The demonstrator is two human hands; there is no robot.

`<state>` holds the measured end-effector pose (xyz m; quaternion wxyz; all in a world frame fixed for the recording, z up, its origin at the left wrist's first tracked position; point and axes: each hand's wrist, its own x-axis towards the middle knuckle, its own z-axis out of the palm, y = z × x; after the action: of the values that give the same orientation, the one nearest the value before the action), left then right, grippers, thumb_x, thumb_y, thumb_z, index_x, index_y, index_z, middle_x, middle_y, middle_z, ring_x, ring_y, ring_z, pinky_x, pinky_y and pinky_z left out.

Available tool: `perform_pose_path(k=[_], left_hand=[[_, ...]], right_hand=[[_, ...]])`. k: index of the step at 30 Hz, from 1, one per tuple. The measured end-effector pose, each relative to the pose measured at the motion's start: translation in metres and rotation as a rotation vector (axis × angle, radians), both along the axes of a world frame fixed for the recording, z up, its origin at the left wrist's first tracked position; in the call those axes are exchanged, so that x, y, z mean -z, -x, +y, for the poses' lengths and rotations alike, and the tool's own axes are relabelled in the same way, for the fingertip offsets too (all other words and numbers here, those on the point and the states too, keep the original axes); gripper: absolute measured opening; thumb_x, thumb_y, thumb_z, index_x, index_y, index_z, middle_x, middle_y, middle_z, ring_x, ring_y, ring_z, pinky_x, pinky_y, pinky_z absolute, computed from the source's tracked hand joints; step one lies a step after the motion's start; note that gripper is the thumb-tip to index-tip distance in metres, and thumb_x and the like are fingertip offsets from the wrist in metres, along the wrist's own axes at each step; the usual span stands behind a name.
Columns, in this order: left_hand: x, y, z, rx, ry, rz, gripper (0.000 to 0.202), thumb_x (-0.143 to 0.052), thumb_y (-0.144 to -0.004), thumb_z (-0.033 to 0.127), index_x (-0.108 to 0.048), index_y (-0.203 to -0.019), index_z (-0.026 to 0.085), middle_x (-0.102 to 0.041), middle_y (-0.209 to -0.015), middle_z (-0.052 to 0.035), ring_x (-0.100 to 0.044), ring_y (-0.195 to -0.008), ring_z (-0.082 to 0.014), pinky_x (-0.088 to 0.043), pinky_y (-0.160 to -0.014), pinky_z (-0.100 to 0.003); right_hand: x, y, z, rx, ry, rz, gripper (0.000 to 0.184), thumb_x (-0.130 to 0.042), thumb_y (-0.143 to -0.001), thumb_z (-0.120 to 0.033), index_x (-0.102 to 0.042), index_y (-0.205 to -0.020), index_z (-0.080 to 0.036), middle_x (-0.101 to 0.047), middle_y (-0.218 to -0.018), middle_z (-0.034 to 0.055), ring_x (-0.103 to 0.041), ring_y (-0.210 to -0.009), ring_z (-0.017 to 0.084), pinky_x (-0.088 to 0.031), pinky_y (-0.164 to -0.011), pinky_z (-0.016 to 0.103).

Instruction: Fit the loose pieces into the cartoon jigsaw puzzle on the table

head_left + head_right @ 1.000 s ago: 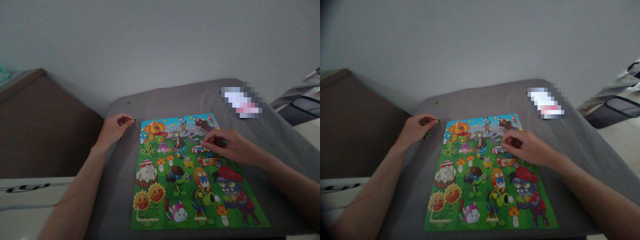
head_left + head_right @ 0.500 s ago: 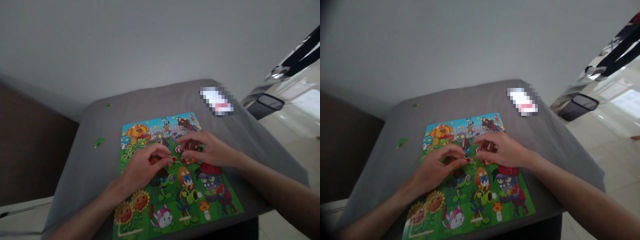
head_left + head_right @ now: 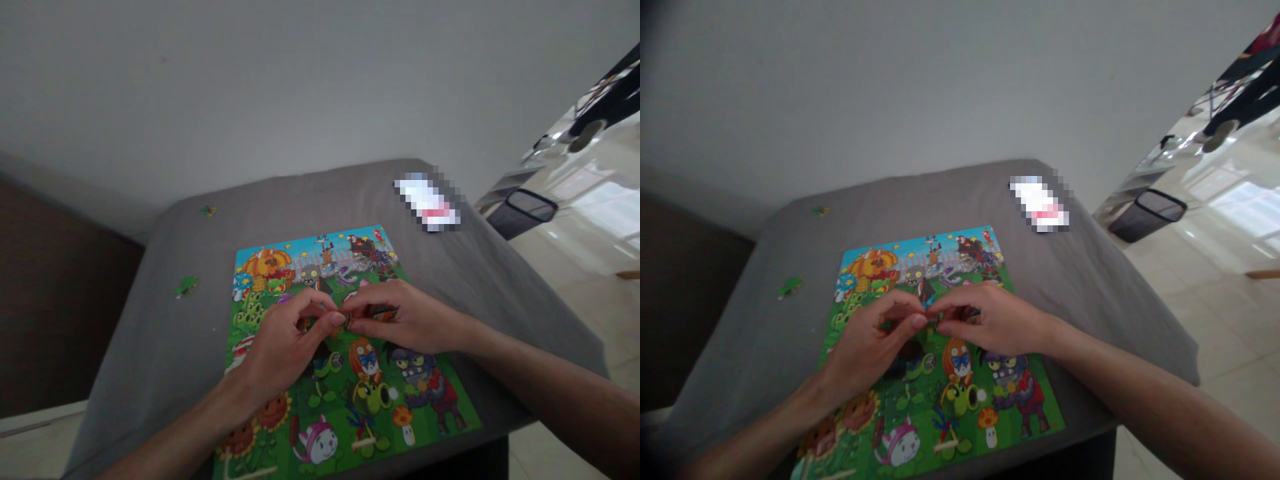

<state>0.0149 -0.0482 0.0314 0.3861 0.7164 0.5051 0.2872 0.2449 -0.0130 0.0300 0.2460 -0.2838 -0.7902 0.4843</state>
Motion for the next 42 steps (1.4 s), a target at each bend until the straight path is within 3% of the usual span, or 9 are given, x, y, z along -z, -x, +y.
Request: perform_pose_path(k=[5,10,14,19,25,31,37,39,42], left_hand=[[-0.015,0.03,0.013,-0.073,-0.165,0.093,0.03,-0.044,-0.105,0.043,-0.067,-0.106,0.023,-0.08,-0.095,-0.0031,-0.074,-0.086,-0.0177,-0.056,-0.077,-0.031],[-0.022,0.078,0.042,-0.365,-0.318,0.354,0.027,-0.05,-0.1,0.042,-0.069,-0.109,0.025,-0.08,-0.093,-0.0022,-0.067,-0.073,-0.0179,-0.046,-0.064,-0.029],[-0.026,0.099,0.054,-0.472,-0.302,0.381,0.028,-0.05,-0.099,0.036,-0.068,-0.113,0.02,-0.079,-0.097,-0.0039,-0.064,-0.073,-0.0155,-0.045,-0.066,-0.026],[-0.029,0.101,0.054,-0.497,-0.304,0.394,0.028,-0.053,-0.098,0.035,-0.069,-0.114,0.019,-0.079,-0.097,-0.0035,-0.064,-0.074,-0.0148,-0.045,-0.065,-0.024],[-0.029,0.103,0.052,-0.473,-0.32,0.421,0.029,-0.053,-0.098,0.034,-0.07,-0.115,0.017,-0.079,-0.097,-0.0038,-0.065,-0.074,-0.015,-0.044,-0.064,-0.024],[-0.025,0.111,0.058,-0.517,-0.401,0.418,0.027,-0.054,-0.095,0.036,-0.072,-0.109,0.02,-0.08,-0.091,-0.0022,-0.064,-0.069,-0.0142,-0.045,-0.066,-0.025],[-0.025,0.141,0.065,-0.59,-0.414,0.487,0.032,-0.054,-0.095,0.039,-0.073,-0.112,0.019,-0.079,-0.096,-0.0046,-0.062,-0.066,-0.0142,-0.049,-0.071,-0.029],[-0.022,0.157,0.069,-0.594,-0.39,0.536,0.034,-0.053,-0.094,0.037,-0.073,-0.114,0.018,-0.078,-0.103,-0.0063,-0.065,-0.074,-0.0163,-0.052,-0.076,-0.03],[-0.014,0.179,0.08,-0.59,-0.355,0.61,0.037,-0.05,-0.093,0.036,-0.072,-0.116,0.017,-0.074,-0.116,-0.0098,-0.068,-0.103,-0.0234,-0.052,-0.096,-0.037]], right_hand=[[-0.003,-0.011,0.01,0.091,0.04,-0.086,0.019,-0.06,-0.096,-0.029,-0.07,-0.11,-0.02,-0.069,-0.083,0.0002,-0.063,-0.073,0.013,-0.051,-0.068,0.027],[0.0,-0.012,0.011,0.106,0.147,-0.155,0.014,-0.068,-0.088,-0.029,-0.057,-0.088,-0.02,-0.059,-0.07,-0.005,-0.053,-0.06,0.01,-0.044,-0.057,0.024],[0.004,-0.008,0.008,0.077,0.152,-0.208,0.015,-0.069,-0.089,-0.03,-0.061,-0.082,-0.019,-0.06,-0.067,-0.0044,-0.052,-0.059,0.009,-0.04,-0.055,0.023],[0.008,-0.006,0.007,0.076,0.05,-0.25,0.015,-0.067,-0.093,-0.031,-0.066,-0.084,-0.019,-0.065,-0.068,-0.0033,-0.056,-0.06,0.01,-0.041,-0.057,0.024],[0.01,-0.006,0.007,0.014,-0.102,-0.252,0.012,-0.066,-0.097,-0.024,-0.068,-0.108,-0.02,-0.074,-0.089,0.0006,-0.068,-0.079,0.014,-0.051,-0.074,0.028],[0.02,-0.008,0.008,-0.01,-0.342,-0.293,0.011,-0.065,-0.101,-0.026,-0.075,-0.101,-0.02,-0.066,-0.114,0.0069,-0.067,-0.104,0.018,-0.053,-0.095,0.034],[0.021,-0.006,0.004,-0.078,-0.434,-0.377,0.02,-0.056,-0.105,-0.027,-0.072,-0.097,-0.02,-0.067,-0.107,0.0069,-0.066,-0.105,0.023,-0.054,-0.093,0.039],[0.021,-0.006,0.004,-0.103,-0.441,-0.385,0.023,-0.052,-0.107,-0.028,-0.071,-0.098,-0.019,-0.068,-0.105,0.0073,-0.066,-0.103,0.023,-0.054,-0.09,0.04],[0.022,-0.006,0.004,-0.127,-0.433,-0.391,0.027,-0.047,-0.109,-0.029,-0.07,-0.1,-0.019,-0.068,-0.104,0.0076,-0.066,-0.099,0.023,-0.054,-0.087,0.04]])
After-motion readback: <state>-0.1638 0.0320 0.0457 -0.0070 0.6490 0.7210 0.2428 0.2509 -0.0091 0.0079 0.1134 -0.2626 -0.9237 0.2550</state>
